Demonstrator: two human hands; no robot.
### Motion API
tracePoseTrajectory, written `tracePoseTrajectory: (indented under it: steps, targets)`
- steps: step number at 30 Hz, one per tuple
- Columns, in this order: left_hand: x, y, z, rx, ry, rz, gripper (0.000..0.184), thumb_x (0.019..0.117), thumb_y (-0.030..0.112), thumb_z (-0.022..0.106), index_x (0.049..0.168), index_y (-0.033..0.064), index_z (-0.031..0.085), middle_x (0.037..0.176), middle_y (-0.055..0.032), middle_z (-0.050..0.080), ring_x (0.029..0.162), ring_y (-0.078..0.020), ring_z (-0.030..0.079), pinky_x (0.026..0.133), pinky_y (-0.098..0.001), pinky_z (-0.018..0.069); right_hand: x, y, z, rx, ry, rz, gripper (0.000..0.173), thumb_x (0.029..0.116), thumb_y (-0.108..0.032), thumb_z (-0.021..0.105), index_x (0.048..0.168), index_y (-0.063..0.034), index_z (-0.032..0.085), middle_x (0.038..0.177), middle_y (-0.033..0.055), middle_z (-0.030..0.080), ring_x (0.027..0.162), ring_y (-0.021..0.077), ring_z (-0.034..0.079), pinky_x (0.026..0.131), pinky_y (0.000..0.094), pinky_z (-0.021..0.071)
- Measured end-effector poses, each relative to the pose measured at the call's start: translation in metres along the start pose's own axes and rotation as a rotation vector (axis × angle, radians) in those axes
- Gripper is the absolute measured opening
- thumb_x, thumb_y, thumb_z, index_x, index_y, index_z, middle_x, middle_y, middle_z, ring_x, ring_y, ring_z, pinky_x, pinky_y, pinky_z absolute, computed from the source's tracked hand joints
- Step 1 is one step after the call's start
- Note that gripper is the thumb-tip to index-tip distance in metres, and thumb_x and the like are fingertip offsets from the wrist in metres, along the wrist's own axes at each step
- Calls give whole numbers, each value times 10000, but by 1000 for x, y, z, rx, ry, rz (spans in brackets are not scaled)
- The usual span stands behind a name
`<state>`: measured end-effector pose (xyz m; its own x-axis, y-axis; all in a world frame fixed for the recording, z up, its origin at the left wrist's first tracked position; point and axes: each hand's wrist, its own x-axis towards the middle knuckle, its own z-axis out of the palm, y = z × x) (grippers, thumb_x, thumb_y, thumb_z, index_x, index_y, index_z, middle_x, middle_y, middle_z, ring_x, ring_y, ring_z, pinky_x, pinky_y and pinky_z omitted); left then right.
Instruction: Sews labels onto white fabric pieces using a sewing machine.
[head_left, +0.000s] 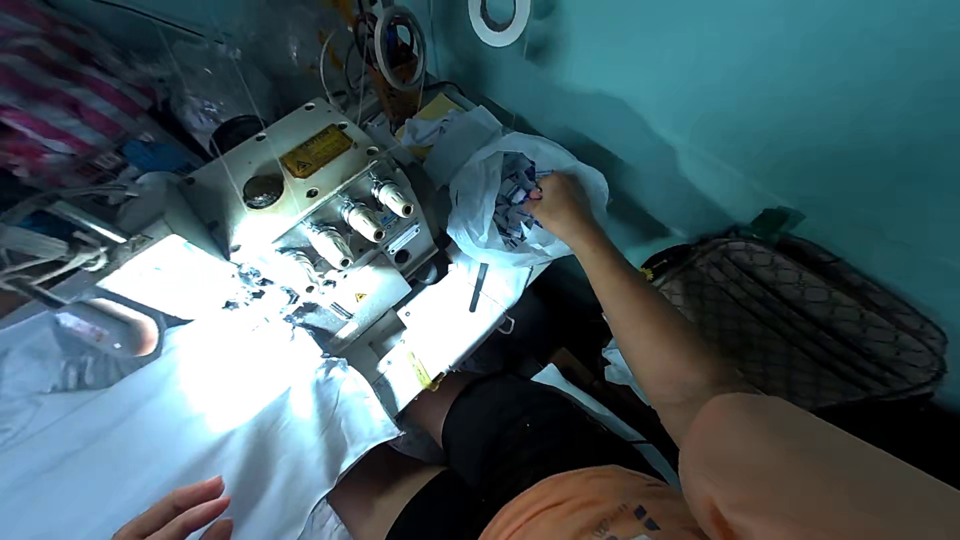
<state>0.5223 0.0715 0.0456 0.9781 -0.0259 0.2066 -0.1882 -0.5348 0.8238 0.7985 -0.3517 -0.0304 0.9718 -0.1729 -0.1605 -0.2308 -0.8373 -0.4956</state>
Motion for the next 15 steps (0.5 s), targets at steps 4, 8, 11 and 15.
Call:
tracePoseTrajectory:
  steps: [4,8,11,15]
  targets:
    - [-4,6,9,33,-12,-12,157,998,89,617,1099,54,732,1209,74,689,1183,21,590,1022,-218,503,-7,1,-10,110,43,-56,200,923,-51,702,989,129,648,989,320,647,982,473,634,857,643,483]
    - [-9,13,40,-10,5,-7,164,979,124,639,1081,26,722,1098,21,720,1041,18,653,926,-203,553,-35,-15,-28,228,127,-187,206,932,-70,721,994,117,664,919,294,647,877,430,628,800,630,478]
    - [-12,23,77,-247,-25,-48,135,988,181,657,1078,181,758,1035,116,731,925,25,682,819,-184,591,-93,-39,-26,397,236,-504,175,927,-69,721,975,88,659,852,188,672,722,236,629,675,418,537]
    - [-10,30,129,-452,32,-198,244,1015,164,589,1176,21,705,1047,44,736,947,-38,703,867,-245,598,-168,-75,30,641,118,-975,79,837,-27,728,862,32,682,801,87,663,676,66,641,610,191,563]
